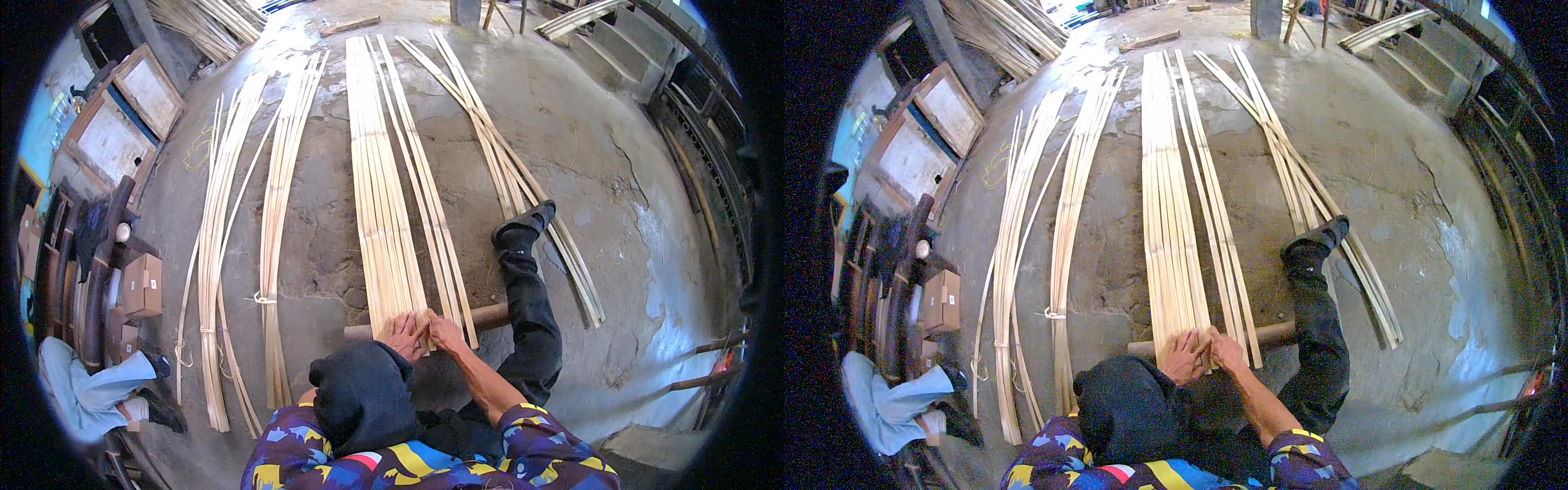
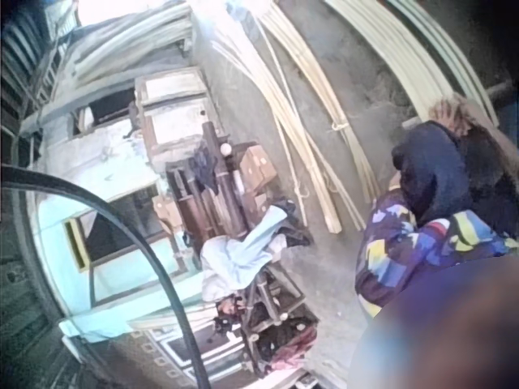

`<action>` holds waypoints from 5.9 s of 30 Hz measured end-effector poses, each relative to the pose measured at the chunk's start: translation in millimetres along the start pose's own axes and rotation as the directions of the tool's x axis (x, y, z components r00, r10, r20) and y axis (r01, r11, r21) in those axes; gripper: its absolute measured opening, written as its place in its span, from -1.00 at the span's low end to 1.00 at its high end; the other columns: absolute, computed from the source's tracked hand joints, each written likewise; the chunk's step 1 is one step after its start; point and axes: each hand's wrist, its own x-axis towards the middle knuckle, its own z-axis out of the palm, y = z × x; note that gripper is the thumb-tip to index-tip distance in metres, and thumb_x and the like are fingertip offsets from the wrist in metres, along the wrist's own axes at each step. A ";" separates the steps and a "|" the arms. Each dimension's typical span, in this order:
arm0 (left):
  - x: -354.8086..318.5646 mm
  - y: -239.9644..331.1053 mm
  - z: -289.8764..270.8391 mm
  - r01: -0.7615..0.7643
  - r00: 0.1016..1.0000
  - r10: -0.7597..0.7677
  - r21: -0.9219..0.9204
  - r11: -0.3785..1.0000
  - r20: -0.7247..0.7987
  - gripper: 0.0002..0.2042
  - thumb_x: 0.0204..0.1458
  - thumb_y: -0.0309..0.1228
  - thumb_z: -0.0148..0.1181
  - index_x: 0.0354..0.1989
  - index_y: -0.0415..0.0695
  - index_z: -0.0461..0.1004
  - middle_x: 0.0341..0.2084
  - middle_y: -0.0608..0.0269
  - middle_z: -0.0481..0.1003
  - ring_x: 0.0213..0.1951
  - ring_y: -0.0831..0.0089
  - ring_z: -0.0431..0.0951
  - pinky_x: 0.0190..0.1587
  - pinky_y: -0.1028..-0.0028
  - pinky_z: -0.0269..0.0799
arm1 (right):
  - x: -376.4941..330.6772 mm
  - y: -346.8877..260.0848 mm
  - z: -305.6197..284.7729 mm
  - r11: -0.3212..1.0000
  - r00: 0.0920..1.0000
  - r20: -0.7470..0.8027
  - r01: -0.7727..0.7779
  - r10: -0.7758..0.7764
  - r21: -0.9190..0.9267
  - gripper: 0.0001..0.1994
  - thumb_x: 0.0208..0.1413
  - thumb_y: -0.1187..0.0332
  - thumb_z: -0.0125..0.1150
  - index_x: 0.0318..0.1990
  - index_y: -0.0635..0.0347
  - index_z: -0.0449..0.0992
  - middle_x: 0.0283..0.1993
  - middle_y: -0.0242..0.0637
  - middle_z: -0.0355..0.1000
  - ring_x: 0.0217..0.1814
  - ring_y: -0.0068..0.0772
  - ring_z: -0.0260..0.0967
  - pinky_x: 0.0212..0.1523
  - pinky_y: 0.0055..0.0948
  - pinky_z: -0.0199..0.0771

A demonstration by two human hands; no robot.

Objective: The person sits on the floor and arranges thin bamboo strips side by side on a cylindrical support. They repeatedly adjust the alignment of the strips with both hands to form a neat stack.

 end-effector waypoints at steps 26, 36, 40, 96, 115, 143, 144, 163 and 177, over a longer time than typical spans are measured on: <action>-4.6 -1.1 -5.4 -0.056 0.998 0.057 -0.013 0.998 0.037 -0.19 -0.23 0.12 0.10 0.22 0.07 0.01 0.24 0.07 -0.14 0.24 0.01 -0.16 0.18 -0.10 -0.27 | 16.6 24.5 27.1 0.096 0.946 0.198 -0.229 0.256 0.969 -0.47 -0.11 0.49 0.06 0.11 0.05 0.19 -0.60 -0.26 0.29 -0.64 -0.39 0.27 -0.63 -0.47 0.33; -5.6 2.1 -18.6 -0.093 0.995 0.092 0.031 0.995 0.032 -0.20 -0.22 0.08 0.11 0.22 0.00 0.00 0.22 0.07 -0.07 0.23 0.01 -0.10 0.17 -0.06 -0.21 | 13.8 16.1 17.3 0.987 0.987 -0.145 -0.051 0.073 0.151 -0.43 -0.06 0.31 0.06 0.18 0.03 0.10 -0.47 0.02 0.41 -0.44 -0.01 0.41 -0.41 -0.13 0.41; -4.8 3.0 -20.6 -0.091 0.995 0.091 0.026 0.995 0.029 -0.20 -0.21 0.06 0.11 0.22 -0.01 -0.01 0.21 0.06 -0.05 0.22 0.00 -0.09 0.18 -0.03 -0.21 | 16.4 4.4 -4.0 0.996 0.995 -0.053 -0.083 0.081 -0.035 -0.50 -0.05 0.26 -0.03 0.12 -0.03 0.14 -0.42 0.05 0.43 -0.36 0.05 0.41 -0.38 -0.07 0.40; -0.4 -0.2 -10.4 -0.136 0.986 0.139 -0.035 0.990 0.087 -0.24 -0.23 0.02 0.15 0.19 0.06 0.05 0.18 -0.06 -0.07 0.24 0.06 -0.14 0.13 -0.14 -0.26 | 11.6 10.6 -11.1 0.989 0.916 -0.390 -0.128 0.092 -0.069 -0.53 -0.16 0.36 0.16 -0.03 0.15 0.19 -0.14 -0.10 0.22 -0.04 -0.05 0.16 -0.16 -0.13 0.30; 5.3 0.0 -21.3 -0.101 0.995 0.100 0.037 0.994 0.026 -0.07 -0.38 0.13 0.20 0.22 0.01 -0.03 0.07 -0.08 0.06 0.09 0.03 0.02 0.05 0.01 -0.09 | 23.8 1.3 -3.7 0.996 0.999 0.037 -0.019 0.022 -0.088 -0.44 -0.07 0.41 -0.04 0.19 0.00 0.07 -0.01 -0.13 0.33 -0.01 -0.07 0.28 -0.02 0.05 0.18; 18.6 -0.6 -15.9 -0.132 0.972 0.136 -0.036 0.991 0.191 -0.08 -0.36 -0.02 0.29 0.21 -0.10 -0.04 0.22 0.18 -0.05 0.26 0.17 -0.12 0.19 -0.02 -0.16 | 1.8 21.6 11.3 0.890 0.965 -0.225 -0.017 0.134 0.456 -0.37 -0.14 0.52 0.04 0.19 0.17 0.07 -0.50 0.04 0.35 -0.49 -0.17 0.37 -0.45 -0.27 0.37; 17.7 -0.2 -15.2 -0.132 0.972 0.134 -0.023 0.991 0.191 -0.07 -0.36 -0.02 0.28 0.21 -0.09 -0.05 0.22 0.18 -0.06 0.26 0.17 -0.12 0.19 -0.02 -0.17 | 3.6 20.1 9.6 0.883 0.968 -0.205 -0.032 0.143 0.468 -0.37 -0.14 0.53 0.03 0.20 0.16 0.06 -0.50 0.03 0.35 -0.49 -0.18 0.37 -0.46 -0.27 0.37; 12.7 1.2 -20.4 -0.121 0.964 0.141 -0.103 0.987 0.224 -0.04 -0.35 -0.01 0.28 0.23 -0.12 -0.10 0.24 0.07 -0.13 0.27 0.09 -0.19 0.17 -0.12 -0.24 | 30.7 22.6 3.9 0.979 0.975 -0.164 -0.122 0.149 0.162 -0.34 -0.15 0.26 0.19 0.17 0.03 0.08 -0.12 -0.07 0.38 -0.07 0.02 0.30 -0.09 0.09 0.17; 9.1 -6.9 -7.2 -0.176 0.977 0.176 -0.017 0.984 0.120 -0.05 -0.37 0.14 0.19 0.23 -0.01 -0.06 0.22 0.07 -0.05 0.26 0.12 -0.14 0.18 -0.04 -0.29 | 35.1 -36.3 -54.6 0.829 0.793 -0.591 0.226 0.148 0.511 -0.63 0.12 0.23 -0.10 -0.03 0.34 0.28 -0.25 0.14 0.37 -0.21 -0.02 0.38 -0.23 -0.22 0.32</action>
